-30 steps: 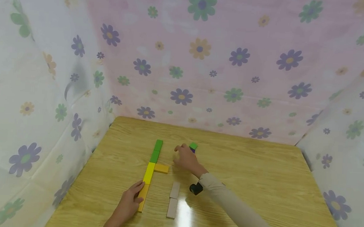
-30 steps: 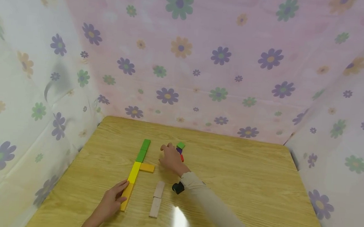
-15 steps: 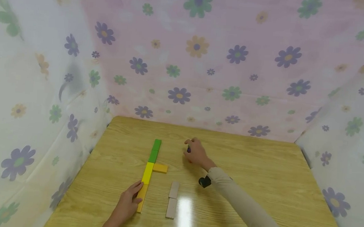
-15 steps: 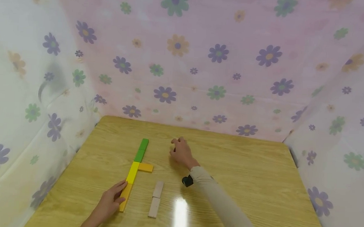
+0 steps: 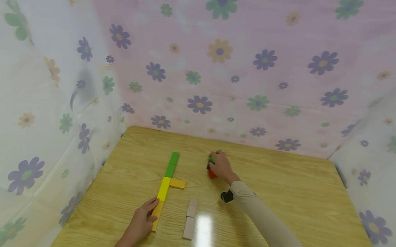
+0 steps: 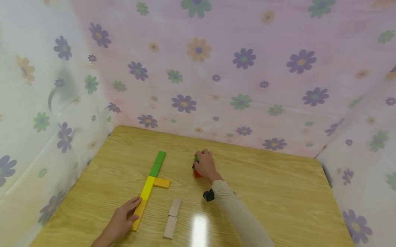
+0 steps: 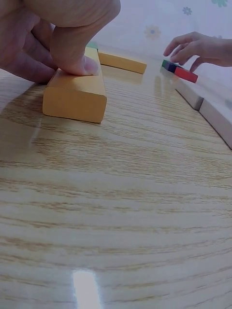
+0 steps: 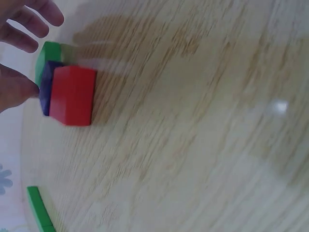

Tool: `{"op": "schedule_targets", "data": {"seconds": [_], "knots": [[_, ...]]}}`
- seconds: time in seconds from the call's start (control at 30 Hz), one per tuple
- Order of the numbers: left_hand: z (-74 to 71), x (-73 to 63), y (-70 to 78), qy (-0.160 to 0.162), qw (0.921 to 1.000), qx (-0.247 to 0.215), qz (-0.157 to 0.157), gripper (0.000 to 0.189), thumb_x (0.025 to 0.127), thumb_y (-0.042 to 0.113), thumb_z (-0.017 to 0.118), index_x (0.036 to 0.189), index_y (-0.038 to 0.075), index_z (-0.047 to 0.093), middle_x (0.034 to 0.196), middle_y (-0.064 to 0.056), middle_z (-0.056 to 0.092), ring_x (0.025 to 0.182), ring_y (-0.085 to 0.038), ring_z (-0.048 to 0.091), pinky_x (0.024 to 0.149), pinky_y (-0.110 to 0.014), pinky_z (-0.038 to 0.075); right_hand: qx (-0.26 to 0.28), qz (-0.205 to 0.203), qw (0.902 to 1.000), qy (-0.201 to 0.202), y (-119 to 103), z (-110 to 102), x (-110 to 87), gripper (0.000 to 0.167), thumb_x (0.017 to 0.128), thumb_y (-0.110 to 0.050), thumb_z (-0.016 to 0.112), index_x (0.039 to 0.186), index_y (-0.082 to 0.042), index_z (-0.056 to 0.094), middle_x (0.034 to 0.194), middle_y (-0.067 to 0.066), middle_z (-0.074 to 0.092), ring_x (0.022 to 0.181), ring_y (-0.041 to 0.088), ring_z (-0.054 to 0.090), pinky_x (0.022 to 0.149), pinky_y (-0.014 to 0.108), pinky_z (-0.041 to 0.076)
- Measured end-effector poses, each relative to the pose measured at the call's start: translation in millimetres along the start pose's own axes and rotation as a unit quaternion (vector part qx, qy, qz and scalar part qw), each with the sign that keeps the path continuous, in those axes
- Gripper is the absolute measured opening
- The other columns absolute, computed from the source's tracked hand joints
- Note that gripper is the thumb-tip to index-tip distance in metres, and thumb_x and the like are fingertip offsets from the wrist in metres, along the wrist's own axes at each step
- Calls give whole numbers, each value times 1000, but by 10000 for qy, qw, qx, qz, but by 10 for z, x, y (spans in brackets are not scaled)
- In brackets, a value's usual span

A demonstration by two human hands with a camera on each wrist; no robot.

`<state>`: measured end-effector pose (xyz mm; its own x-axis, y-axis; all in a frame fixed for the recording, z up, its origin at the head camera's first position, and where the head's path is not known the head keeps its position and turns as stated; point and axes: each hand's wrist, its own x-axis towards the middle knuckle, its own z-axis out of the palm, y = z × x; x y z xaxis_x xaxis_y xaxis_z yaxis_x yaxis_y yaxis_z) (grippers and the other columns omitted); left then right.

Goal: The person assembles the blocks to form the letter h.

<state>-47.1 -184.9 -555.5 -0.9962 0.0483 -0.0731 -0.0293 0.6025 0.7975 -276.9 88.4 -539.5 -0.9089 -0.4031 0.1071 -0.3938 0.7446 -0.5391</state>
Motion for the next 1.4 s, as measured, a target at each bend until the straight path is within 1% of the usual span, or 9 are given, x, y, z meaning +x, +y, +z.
{"op": "schedule_targets", "data": {"seconds": [0.13, 0.27, 0.5, 0.63, 0.73, 1.0, 1.1, 1.23, 1.4], "knots": [[-1, -4, 17, -46, 10000, -47, -46, 56, 81, -14, 63, 134, -10, 45, 142, -26, 39, 126, -43, 41, 91, -41, 48, 138, 288, 9993, -168, 83, 9, 24, 26, 88, -2, 54, 112, -5, 64, 120, 20, 49, 102, 34, 50, 69, 38, 53], [0, -8, 18, -57, 10000, -41, -67, 56, 82, -13, 63, 135, -10, 44, 142, -26, 39, 126, -43, 41, 92, -42, 47, 122, 328, 9992, -196, 157, -6, 39, 32, 84, 2, 52, 113, -6, 64, 120, 20, 51, 98, 30, 53, 68, 37, 52], [-4, -5, 21, -5, 10000, 10, -53, 56, 81, -13, 63, 134, -10, 45, 141, -25, 40, 126, -43, 41, 92, -42, 47, -138, 270, 9995, -92, 191, -90, 26, 25, 81, -3, 60, 105, -4, 65, 109, 16, 58, 92, 29, 57, 72, 43, 53], [2, -2, 35, -25, 9999, -57, -91, 56, 81, -14, 63, 134, -10, 45, 141, -25, 40, 126, -43, 41, 92, -41, 47, -238, 273, 9993, 44, 239, -110, 6, 17, 79, -3, 64, 96, -4, 66, 96, 13, 62, 86, 28, 58, 73, 44, 52], [6, -3, 43, -76, 9998, -82, -134, 56, 82, -14, 62, 134, -10, 45, 141, -25, 40, 126, -43, 41, 92, -41, 47, -188, 315, 9992, 136, 288, -118, -14, 16, 78, 0, 65, 94, -4, 67, 95, 12, 63, 86, 28, 59, 75, 44, 52], [-26, 2, 43, -68, 9999, -58, -99, 55, 82, -14, 62, 135, -10, 45, 142, -25, 40, 127, -42, 41, 92, -42, 47, 660, -9, 9972, 341, 335, -208, -90, 17, 80, 2, 66, 98, 2, 67, 98, 16, 66, 87, 30, 62, 75, 45, 54], [-37, 10, 42, -59, 9999, -70, -54, 55, 82, -14, 62, 134, -10, 45, 141, -25, 40, 126, -42, 41, 92, -41, 47, 723, -29, 9969, 325, 321, -249, -127, 18, 80, 3, 65, 98, 0, 68, 99, 14, 66, 81, 26, 62, 71, 40, 54], [-39, 8, 43, -86, 9999, -39, -98, 55, 82, -13, 62, 135, -10, 45, 142, -25, 40, 126, -42, 41, 92, -41, 47, 640, -273, 9975, 106, 222, -312, -168, 21, 79, 5, 63, 98, -2, 69, 99, 12, 65, 68, 19, 54, 61, 34, 49], [-15, -10, 50, -104, 9998, -30, -160, 56, 82, -13, 63, 135, -8, 45, 142, -25, 40, 126, -42, 41, 92, -42, 47, 675, -555, 9961, -102, 52, -376, -253, 19, 78, 6, 65, 95, -3, 69, 99, 11, 63, 66, 16, 50, 59, 30, 46]]}}
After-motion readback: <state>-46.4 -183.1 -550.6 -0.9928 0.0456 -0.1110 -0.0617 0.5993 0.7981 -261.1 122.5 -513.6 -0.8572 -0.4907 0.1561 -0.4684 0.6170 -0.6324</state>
